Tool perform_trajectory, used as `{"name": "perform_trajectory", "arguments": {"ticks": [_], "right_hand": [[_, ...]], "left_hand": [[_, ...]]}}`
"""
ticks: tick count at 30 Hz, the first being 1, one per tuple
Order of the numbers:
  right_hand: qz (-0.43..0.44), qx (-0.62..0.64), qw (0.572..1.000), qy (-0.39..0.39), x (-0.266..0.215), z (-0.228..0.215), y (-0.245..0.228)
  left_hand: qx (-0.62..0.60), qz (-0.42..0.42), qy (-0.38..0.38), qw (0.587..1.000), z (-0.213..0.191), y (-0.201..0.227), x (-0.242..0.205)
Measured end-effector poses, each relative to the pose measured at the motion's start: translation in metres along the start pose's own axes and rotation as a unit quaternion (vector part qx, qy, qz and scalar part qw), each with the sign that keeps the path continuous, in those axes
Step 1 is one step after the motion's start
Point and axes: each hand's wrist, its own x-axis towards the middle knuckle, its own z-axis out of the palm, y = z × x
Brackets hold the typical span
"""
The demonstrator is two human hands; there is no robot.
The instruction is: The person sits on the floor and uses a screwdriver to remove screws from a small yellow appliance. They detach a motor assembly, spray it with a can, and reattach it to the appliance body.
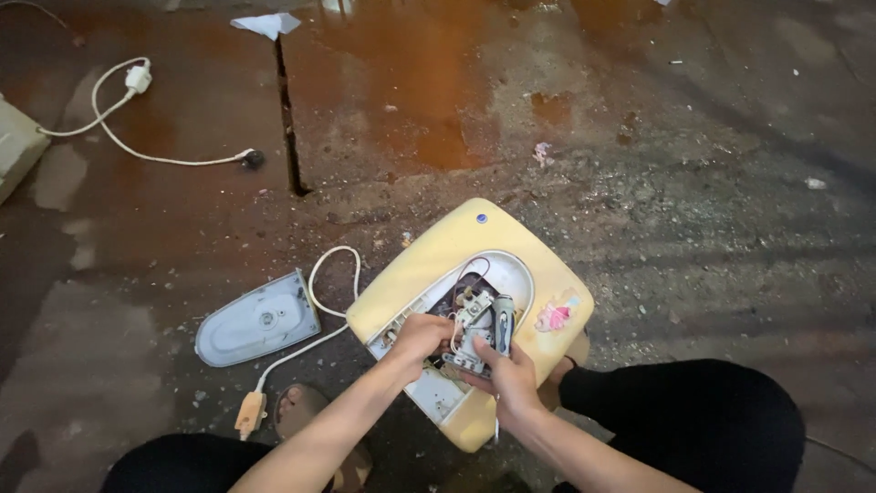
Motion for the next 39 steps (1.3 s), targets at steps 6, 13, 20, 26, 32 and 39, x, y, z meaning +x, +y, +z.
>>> {"name": "perform_trajectory", "arguments": {"ticks": [6, 13, 20, 26, 32, 39], "right_hand": [[0.012, -0.029, 0.999, -0.012, -0.003, 0.001, -0.015], [0.002, -0.052, 0.998, -0.046, 0.003, -0.007, -0.014], [0.052, -0.024, 0.998, -0.024, 0.01, -0.008, -0.01], [0.045, 0.001, 0.998, -0.034, 0.01, -0.003, -0.013], [0.04, -0.08, 0.996, -0.018, 0.009, 0.001, -0.021], [0.087, -0.089, 0.991, -0.05, 0.017, -0.003, -0.033]], "left_hand": [[0.026, -0.013, -0.014, 0.999, -0.002, 0.013, -0.007], [0.008, -0.027, -0.039, 0.999, -0.012, -0.003, 0.016], [0.17, -0.013, -0.047, 0.984, -0.006, 0.012, -0.004], [0.225, 0.007, -0.07, 0.972, -0.002, 0.023, -0.017], [0.163, 0.002, -0.067, 0.984, -0.012, 0.013, 0.002], [0.18, -0.055, -0.144, 0.971, -0.009, 0.041, -0.025]]}}
